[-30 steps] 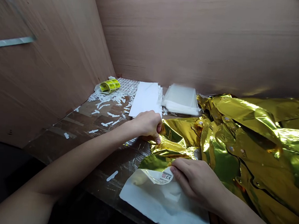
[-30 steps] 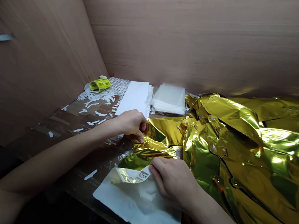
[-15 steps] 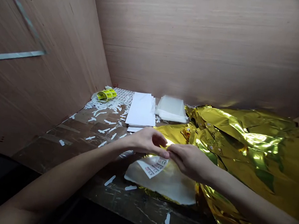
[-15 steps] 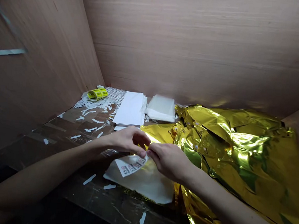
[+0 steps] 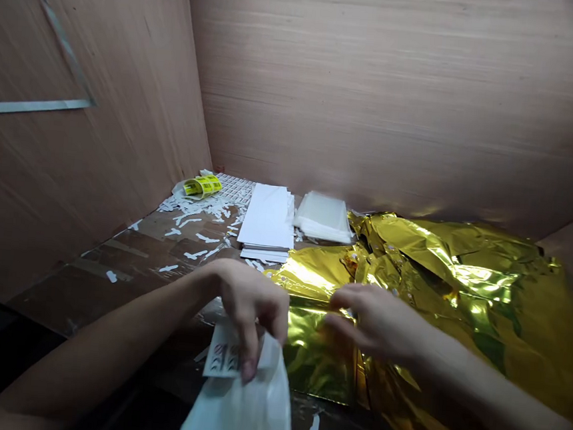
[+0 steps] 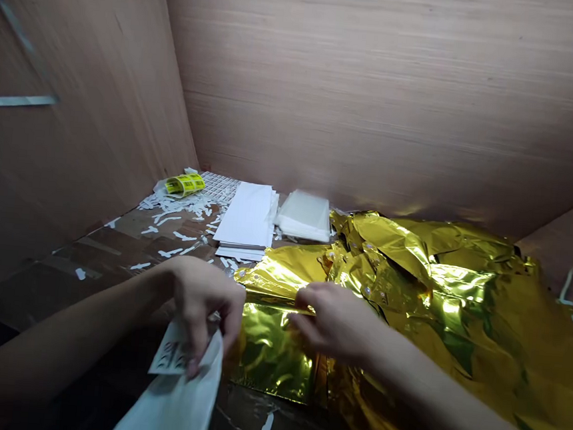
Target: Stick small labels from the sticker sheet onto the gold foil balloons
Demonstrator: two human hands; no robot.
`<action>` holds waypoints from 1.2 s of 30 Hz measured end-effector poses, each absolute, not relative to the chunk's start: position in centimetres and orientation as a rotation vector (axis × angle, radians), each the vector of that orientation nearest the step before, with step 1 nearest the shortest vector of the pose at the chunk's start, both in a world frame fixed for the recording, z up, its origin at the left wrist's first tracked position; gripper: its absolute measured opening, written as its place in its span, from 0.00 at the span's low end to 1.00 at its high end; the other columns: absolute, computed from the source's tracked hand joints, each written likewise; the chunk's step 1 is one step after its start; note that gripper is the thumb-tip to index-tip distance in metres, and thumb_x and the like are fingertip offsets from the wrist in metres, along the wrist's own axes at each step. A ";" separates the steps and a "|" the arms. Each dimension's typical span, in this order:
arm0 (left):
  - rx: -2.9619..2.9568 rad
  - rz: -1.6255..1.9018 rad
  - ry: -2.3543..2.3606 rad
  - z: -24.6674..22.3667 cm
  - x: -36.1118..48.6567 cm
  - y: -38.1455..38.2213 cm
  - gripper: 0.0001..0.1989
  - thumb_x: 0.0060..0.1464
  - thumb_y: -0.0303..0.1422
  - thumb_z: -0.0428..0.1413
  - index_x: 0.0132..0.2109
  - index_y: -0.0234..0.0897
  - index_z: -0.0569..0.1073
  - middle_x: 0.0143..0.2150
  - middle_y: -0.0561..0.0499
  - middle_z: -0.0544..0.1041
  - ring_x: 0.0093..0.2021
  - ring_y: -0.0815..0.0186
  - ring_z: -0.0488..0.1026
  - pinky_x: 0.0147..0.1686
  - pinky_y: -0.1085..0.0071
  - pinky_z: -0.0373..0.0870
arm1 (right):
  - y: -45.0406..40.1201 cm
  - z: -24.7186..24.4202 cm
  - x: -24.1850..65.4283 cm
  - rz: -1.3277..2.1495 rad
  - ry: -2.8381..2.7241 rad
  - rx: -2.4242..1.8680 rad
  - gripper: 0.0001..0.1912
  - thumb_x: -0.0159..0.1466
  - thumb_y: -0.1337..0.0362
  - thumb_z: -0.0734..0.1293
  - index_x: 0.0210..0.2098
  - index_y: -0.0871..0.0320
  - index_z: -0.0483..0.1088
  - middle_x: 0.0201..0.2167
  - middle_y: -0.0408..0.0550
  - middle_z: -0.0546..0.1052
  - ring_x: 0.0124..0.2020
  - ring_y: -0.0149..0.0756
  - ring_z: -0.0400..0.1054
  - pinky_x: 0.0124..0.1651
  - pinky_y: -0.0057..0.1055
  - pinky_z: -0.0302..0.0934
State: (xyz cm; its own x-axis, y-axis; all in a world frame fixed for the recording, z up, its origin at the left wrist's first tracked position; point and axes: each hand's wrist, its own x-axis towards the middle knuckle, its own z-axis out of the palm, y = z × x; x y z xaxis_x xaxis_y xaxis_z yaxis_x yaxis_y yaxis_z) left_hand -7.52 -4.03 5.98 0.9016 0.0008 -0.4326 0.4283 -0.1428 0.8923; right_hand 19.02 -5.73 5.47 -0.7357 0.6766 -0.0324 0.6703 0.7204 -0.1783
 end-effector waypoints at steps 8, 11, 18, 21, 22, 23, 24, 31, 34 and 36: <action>1.426 -0.676 0.070 5.6 -5.7 -4.3 0.20 0.35 0.43 0.74 0.36 0.40 0.82 0.35 0.49 0.84 0.38 0.51 0.83 0.37 0.64 0.83 | -12.9 -0.6 15.9 0.236 -2.981 -0.849 0.38 0.68 0.49 0.65 0.65 0.75 0.65 0.65 0.70 0.65 0.68 0.60 0.58 0.70 0.48 0.56; 1.448 -0.648 0.091 6.0 -6.4 -3.9 0.18 0.40 0.42 0.73 0.39 0.40 0.83 0.37 0.47 0.84 0.39 0.50 0.83 0.38 0.64 0.82 | -13.1 -2.5 16.4 0.185 -2.977 -0.835 0.30 0.71 0.57 0.60 0.66 0.73 0.64 0.66 0.70 0.62 0.69 0.62 0.56 0.69 0.54 0.56; 1.461 -0.503 0.249 8.0 -9.5 -2.8 0.22 0.49 0.44 0.69 0.48 0.38 0.83 0.41 0.41 0.84 0.41 0.52 0.82 0.42 0.65 0.81 | -11.7 -1.2 17.7 0.591 -2.474 -0.980 0.16 0.71 0.67 0.56 0.36 0.60 0.74 0.32 0.51 0.79 0.33 0.36 0.74 0.40 0.32 0.70; 1.427 -0.452 0.321 8.2 -10.6 -2.3 0.28 0.47 0.49 0.68 0.51 0.36 0.82 0.40 0.37 0.84 0.42 0.48 0.82 0.40 0.64 0.81 | -9.3 1.3 19.0 0.849 -1.805 -1.213 0.14 0.72 0.56 0.60 0.36 0.56 0.70 0.29 0.47 0.76 0.29 0.34 0.70 0.32 0.29 0.66; 1.435 -0.444 0.340 8.1 -10.8 -2.2 0.30 0.46 0.49 0.69 0.53 0.36 0.81 0.38 0.38 0.84 0.41 0.48 0.82 0.37 0.64 0.81 | -8.4 2.1 19.6 0.908 -1.597 -1.214 0.12 0.70 0.55 0.61 0.38 0.56 0.70 0.32 0.48 0.76 0.32 0.35 0.71 0.34 0.31 0.67; 1.455 -0.439 0.361 8.0 -10.8 -2.1 0.33 0.44 0.47 0.70 0.56 0.37 0.80 0.37 0.39 0.84 0.39 0.49 0.83 0.34 0.65 0.81 | -7.4 2.6 20.3 0.954 -1.432 -1.190 0.10 0.69 0.56 0.63 0.40 0.56 0.69 0.34 0.48 0.76 0.34 0.36 0.71 0.35 0.32 0.68; 1.484 -0.418 0.387 7.8 -10.7 -2.1 0.37 0.42 0.45 0.72 0.60 0.37 0.77 0.35 0.42 0.84 0.35 0.51 0.82 0.31 0.67 0.80 | -6.5 3.1 21.0 0.982 -1.306 -1.164 0.08 0.66 0.58 0.65 0.41 0.55 0.69 0.36 0.48 0.76 0.35 0.36 0.71 0.37 0.33 0.68; 1.485 -0.232 0.554 4.0 -8.8 -2.2 0.57 0.41 0.34 0.73 0.74 0.41 0.53 0.30 0.53 0.82 0.27 0.60 0.80 0.24 0.72 0.76 | -4.9 6.6 25.9 0.591 -1.348 -1.347 0.22 0.58 0.65 0.69 0.52 0.53 0.66 0.52 0.57 0.73 0.50 0.50 0.71 0.46 0.44 0.69; 1.496 -0.343 0.564 2.5 -8.4 -2.1 0.65 0.39 0.35 0.74 0.76 0.40 0.44 0.32 0.51 0.83 0.27 0.57 0.81 0.22 0.69 0.76 | -6.7 8.2 25.7 -0.064 -1.602 -1.322 0.29 0.64 0.63 0.64 0.64 0.47 0.58 0.65 0.56 0.64 0.64 0.62 0.61 0.57 0.57 0.64; 1.524 -0.387 0.559 2.2 -8.1 -2.1 0.66 0.40 0.35 0.74 0.76 0.39 0.42 0.33 0.49 0.83 0.27 0.56 0.81 0.22 0.69 0.76 | -8.1 8.2 24.3 -0.302 -1.910 -1.086 0.26 0.65 0.66 0.61 0.62 0.44 0.61 0.61 0.50 0.69 0.64 0.59 0.62 0.61 0.57 0.62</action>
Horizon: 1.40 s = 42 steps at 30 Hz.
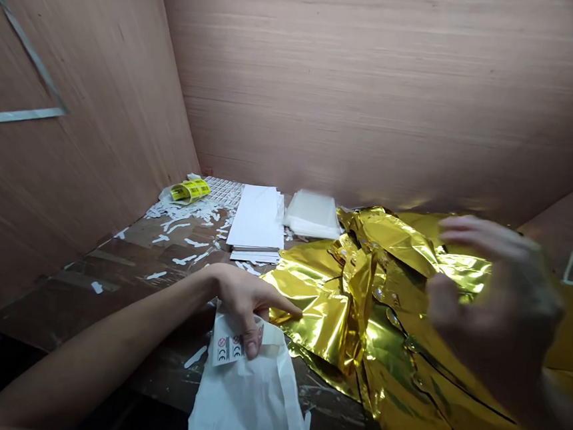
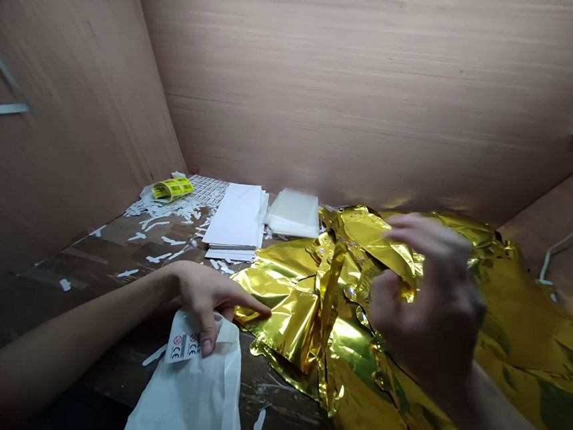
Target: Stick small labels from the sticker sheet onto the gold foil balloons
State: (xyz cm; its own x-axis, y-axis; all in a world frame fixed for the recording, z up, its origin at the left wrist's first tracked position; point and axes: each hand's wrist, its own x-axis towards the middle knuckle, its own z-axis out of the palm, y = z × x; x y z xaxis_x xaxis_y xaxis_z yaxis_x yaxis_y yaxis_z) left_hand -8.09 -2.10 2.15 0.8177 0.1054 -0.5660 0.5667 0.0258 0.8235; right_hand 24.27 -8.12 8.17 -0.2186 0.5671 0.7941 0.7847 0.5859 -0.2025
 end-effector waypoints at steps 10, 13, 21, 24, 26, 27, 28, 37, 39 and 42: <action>1.594 -0.395 0.596 2.2 -7.2 -2.7 0.68 0.40 0.37 0.74 0.76 0.37 0.37 0.38 0.45 0.85 0.33 0.54 0.83 0.28 0.68 0.78 | -9.7 2.2 19.1 -0.447 -2.740 -1.345 0.19 0.59 0.52 0.70 0.39 0.64 0.75 0.39 0.66 0.78 0.57 0.71 0.62 0.54 0.64 0.58; 1.616 -0.412 0.584 1.8 -7.0 -2.7 0.70 0.41 0.36 0.74 0.76 0.38 0.32 0.37 0.45 0.84 0.33 0.54 0.83 0.28 0.69 0.77 | -8.8 2.5 20.2 -0.465 -2.740 -1.413 0.18 0.61 0.61 0.65 0.46 0.67 0.74 0.40 0.66 0.78 0.50 0.64 0.68 0.49 0.59 0.62; 1.795 -0.381 0.669 2.5 -6.6 -2.7 0.68 0.42 0.41 0.73 0.76 0.40 0.36 0.35 0.48 0.84 0.35 0.54 0.82 0.31 0.69 0.75 | -8.4 4.5 21.8 -0.729 -2.439 -1.309 0.42 0.58 0.80 0.58 0.72 0.59 0.52 0.72 0.62 0.54 0.72 0.74 0.39 0.62 0.76 0.44; 1.879 -0.376 0.683 2.7 -6.2 -2.9 0.68 0.41 0.44 0.73 0.76 0.39 0.36 0.38 0.46 0.85 0.35 0.54 0.82 0.36 0.66 0.76 | -8.7 4.1 21.2 -0.481 -2.721 -0.915 0.35 0.62 0.78 0.59 0.68 0.57 0.60 0.68 0.56 0.63 0.73 0.58 0.45 0.69 0.62 0.48; 1.908 -0.366 0.706 2.8 -6.0 -3.0 0.68 0.41 0.45 0.73 0.76 0.38 0.37 0.41 0.45 0.85 0.36 0.54 0.82 0.40 0.64 0.77 | -8.5 3.1 20.8 -0.222 -2.847 -0.817 0.28 0.66 0.68 0.64 0.66 0.57 0.63 0.63 0.54 0.70 0.68 0.53 0.58 0.66 0.53 0.58; 1.904 -0.371 0.715 2.9 -6.0 -3.1 0.69 0.40 0.46 0.72 0.76 0.39 0.36 0.41 0.45 0.85 0.37 0.53 0.82 0.41 0.64 0.77 | -8.4 2.5 20.7 -0.127 -2.851 -0.877 0.28 0.66 0.62 0.66 0.65 0.58 0.64 0.62 0.55 0.72 0.64 0.53 0.63 0.62 0.51 0.63; 1.889 -0.384 0.719 3.0 -5.9 -3.1 0.69 0.41 0.46 0.72 0.76 0.39 0.35 0.41 0.45 0.85 0.38 0.53 0.82 0.41 0.63 0.76 | -8.2 1.9 20.8 -0.066 -2.831 -0.976 0.30 0.64 0.58 0.68 0.64 0.60 0.65 0.60 0.57 0.73 0.59 0.53 0.67 0.59 0.50 0.66; 1.752 -0.224 0.635 2.1 -7.0 -2.8 0.55 0.40 0.38 0.73 0.72 0.36 0.57 0.50 0.43 0.82 0.41 0.55 0.81 0.38 0.67 0.77 | -5.7 1.9 23.0 -0.057 -2.374 -1.492 0.28 0.68 0.64 0.56 0.65 0.67 0.62 0.36 0.55 0.80 0.32 0.44 0.74 0.37 0.38 0.65; 1.644 -0.242 0.617 1.8 -7.2 -2.8 0.47 0.40 0.38 0.73 0.66 0.35 0.65 0.46 0.44 0.82 0.38 0.55 0.81 0.34 0.67 0.77 | -5.5 2.7 23.2 -0.026 -2.174 -1.551 0.29 0.69 0.61 0.56 0.67 0.65 0.61 0.27 0.48 0.78 0.24 0.40 0.70 0.33 0.35 0.62; 1.459 -0.163 0.510 1.9 -7.4 -2.9 0.50 0.37 0.38 0.75 0.66 0.35 0.65 0.42 0.46 0.82 0.34 0.56 0.80 0.33 0.66 0.77 | -5.5 3.5 23.7 -0.043 -1.947 -1.564 0.32 0.68 0.61 0.58 0.70 0.64 0.56 0.23 0.45 0.76 0.21 0.38 0.66 0.33 0.35 0.61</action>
State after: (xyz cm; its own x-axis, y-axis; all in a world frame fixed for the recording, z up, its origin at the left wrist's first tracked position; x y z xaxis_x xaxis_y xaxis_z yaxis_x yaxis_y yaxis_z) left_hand -7.43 -2.87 1.94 0.8833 0.1984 -0.4248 0.4077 0.1224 0.9049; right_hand 23.73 -5.50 3.54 -0.0937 0.8681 0.4874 0.8889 0.2935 -0.3518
